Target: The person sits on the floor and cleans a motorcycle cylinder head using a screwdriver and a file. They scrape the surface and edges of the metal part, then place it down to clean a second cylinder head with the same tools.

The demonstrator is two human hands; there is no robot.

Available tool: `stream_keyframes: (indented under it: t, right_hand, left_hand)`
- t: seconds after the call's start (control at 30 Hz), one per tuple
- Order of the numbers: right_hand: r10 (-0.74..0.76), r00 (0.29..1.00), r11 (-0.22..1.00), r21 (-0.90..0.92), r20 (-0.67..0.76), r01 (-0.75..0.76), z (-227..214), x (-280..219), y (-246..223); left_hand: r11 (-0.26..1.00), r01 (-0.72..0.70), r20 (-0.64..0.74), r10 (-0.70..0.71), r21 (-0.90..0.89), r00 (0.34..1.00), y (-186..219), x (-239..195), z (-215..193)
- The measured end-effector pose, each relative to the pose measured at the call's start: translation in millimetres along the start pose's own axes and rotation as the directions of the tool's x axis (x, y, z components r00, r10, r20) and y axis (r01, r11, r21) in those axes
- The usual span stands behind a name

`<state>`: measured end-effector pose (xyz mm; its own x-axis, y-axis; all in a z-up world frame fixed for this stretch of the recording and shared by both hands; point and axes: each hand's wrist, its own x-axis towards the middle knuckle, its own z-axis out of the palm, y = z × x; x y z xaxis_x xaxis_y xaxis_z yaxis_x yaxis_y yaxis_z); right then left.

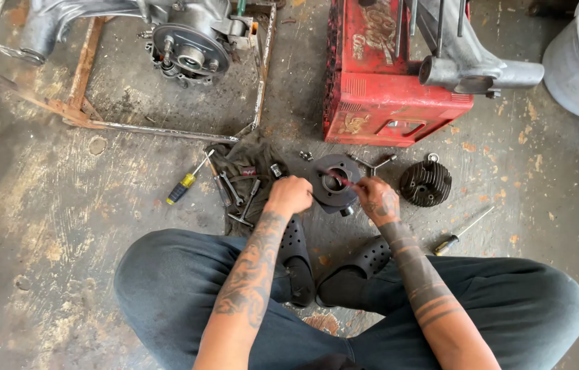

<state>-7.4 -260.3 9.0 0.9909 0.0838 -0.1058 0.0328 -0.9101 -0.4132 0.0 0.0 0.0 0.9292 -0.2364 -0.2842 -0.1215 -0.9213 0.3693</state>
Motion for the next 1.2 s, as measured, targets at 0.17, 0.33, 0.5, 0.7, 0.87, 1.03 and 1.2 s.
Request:
stream_keyframes:
  t: [0.17, 0.33, 0.5, 0.7, 0.87, 1.03, 1.2]
  right_hand:
    - [-0.022, 0.999, 0.999, 0.035, 0.05, 0.02, -3.9, -2.5, 3.3]
    - [-0.01, 0.992, 1.0, 0.026, 0.125, 0.007, -14.6, 2.9, 14.9]
    - [0.03, 0.978, 0.994, 0.098, 0.206, -0.051, -31.9, -10.8, 61.0]
    - [0.031, 0.978, 0.996, 0.074, 0.204, -0.047, 4.0, -9.6, 45.3]
    - [0.153, 0.981, 0.979, 0.119, 0.117, -0.166, -6.5, -7.1, 120.4]
    - [0.112, 0.988, 0.994, 0.01, 0.103, -0.113, -27.7, -21.5, 68.3]
    - [0.297, 0.953, 0.948, 0.097, 0.059, -0.302, -19.2, -19.2, 116.9]
  left_hand:
    - [0.99, 0.007, -0.05, -0.014, -0.143, 0.999, -12.3, -10.0, -15.9]
    - [0.992, -0.031, 0.046, 0.037, -0.118, 0.998, -6.7, -8.9, 3.5]
    - [0.997, -0.032, 0.109, 0.04, -0.076, 0.993, -8.9, 7.6, 33.3]
    - [0.999, -0.044, 0.124, 0.045, -0.011, 0.991, -12.0, 17.2, 49.5]
    - [0.998, -0.059, 0.132, 0.057, 0.013, 0.99, -7.6, -0.5, 35.4]
    - [0.997, -0.063, 0.171, 0.056, 0.038, 0.984, -4.4, 14.3, 47.4]
    - [0.996, -0.044, 0.186, 0.029, 0.076, 0.982, -7.3, 19.0, 57.1]
